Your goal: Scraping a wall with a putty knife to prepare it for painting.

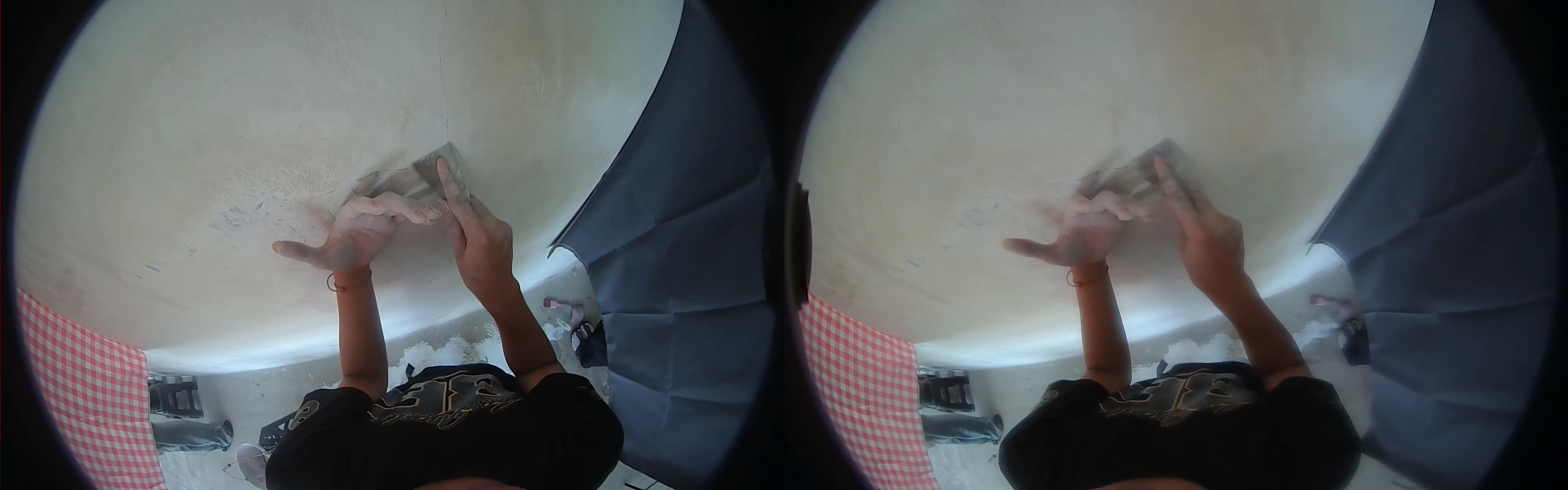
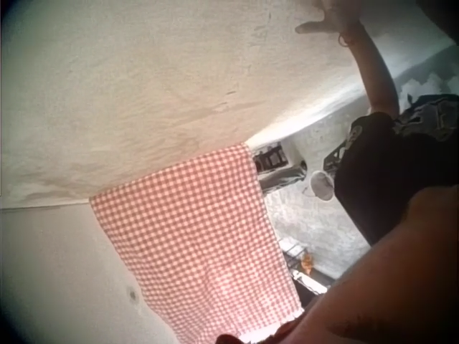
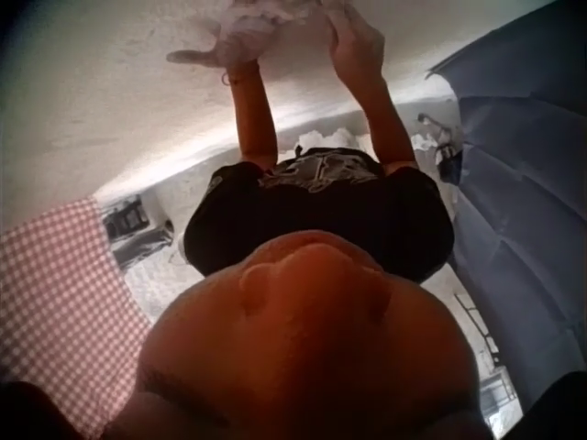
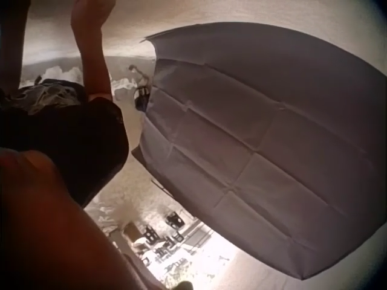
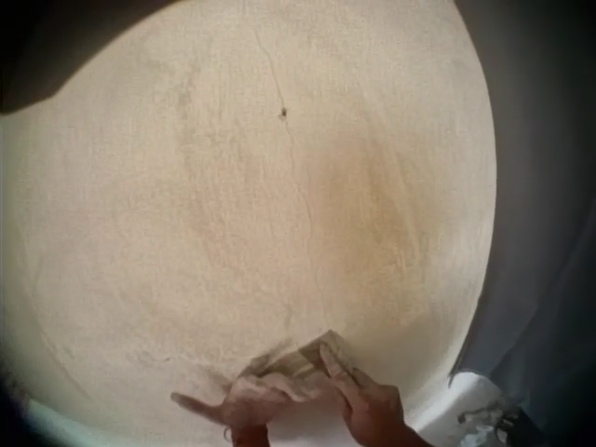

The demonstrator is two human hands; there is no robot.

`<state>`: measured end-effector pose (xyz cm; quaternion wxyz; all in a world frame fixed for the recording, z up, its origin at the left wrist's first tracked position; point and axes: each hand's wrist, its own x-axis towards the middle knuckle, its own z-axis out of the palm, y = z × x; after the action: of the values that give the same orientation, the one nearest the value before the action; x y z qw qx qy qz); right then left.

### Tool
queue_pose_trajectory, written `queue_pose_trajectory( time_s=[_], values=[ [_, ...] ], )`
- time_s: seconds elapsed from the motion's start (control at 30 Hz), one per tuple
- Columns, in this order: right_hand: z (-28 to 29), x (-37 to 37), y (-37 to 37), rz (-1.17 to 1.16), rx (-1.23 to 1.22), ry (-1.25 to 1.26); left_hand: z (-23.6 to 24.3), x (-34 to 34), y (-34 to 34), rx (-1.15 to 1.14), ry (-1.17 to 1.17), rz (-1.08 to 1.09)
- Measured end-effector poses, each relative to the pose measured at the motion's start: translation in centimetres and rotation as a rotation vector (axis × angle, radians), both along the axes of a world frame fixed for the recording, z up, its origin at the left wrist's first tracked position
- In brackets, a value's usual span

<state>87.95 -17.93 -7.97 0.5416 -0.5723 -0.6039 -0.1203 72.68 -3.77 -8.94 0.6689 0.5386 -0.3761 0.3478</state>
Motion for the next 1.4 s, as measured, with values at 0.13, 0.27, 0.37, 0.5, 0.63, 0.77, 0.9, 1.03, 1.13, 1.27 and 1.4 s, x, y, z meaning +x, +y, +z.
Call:
queue_pose_trajectory(
  time_s=[0.13,0.27,0.37,0.5,0.63,0.77,0.9,1.03,1.13,1.27,1.4],
  values=[
    [-1.1,-0.3,-0.2,0.008,-0.061,0.002,-0.8,-0.8,0.7,0.028,0.031,0.001],
    [-2.4,-0.6,0.2,-0.027,-0.027,0.005,-1.0,-0.5,0.7,0.109,0.035,-0.018],
    [-2.1,-0.5,-0.4,-0.007,-0.041,0.018,-0.8,-0.6,0.3,0.096,0.041,-0.018],
    [-1.7,0.0,0.1,-0.016,0.001,-0.003,-0.4,-0.3,0.9,0.130,0.045,-0.008],
    [-1.7,-0.1,-0.5,0.024,-0.082,0.017,-0.9,-0.4,1.1,0.131,0.057,-0.010],
    [-1.6,-0.6,0.0,0.077,-0.003,0.089,-1.0,-0.6,0.7,0.118,0.066,0.001],
    [-1.6,-0.5,0.6,0.060,-0.014,0.056,-1.1,-0.9,0.9,0.105,0.046,0.026],
    [-2.0,-0.6,-0.2,0.055,-0.056,0.019,-1.1,-1.3,0.4,0.093,-0.003,0.056],
    [-2.5,0.4,0.8,0.037,0.028,0.005,-1.4,-1.0,-0.1,0.106,-0.030,0.073],
    [-2.4,-0.1,0.7,-0.003,0.009,-0.024,-1.1,-0.8,0.1,0.094,-0.029,0.062],
    [-3.6,0.1,1.0,-0.041,-0.007,-0.066,-1.1,-0.6,0.3,0.080,-0.024,0.044]
  ],
)
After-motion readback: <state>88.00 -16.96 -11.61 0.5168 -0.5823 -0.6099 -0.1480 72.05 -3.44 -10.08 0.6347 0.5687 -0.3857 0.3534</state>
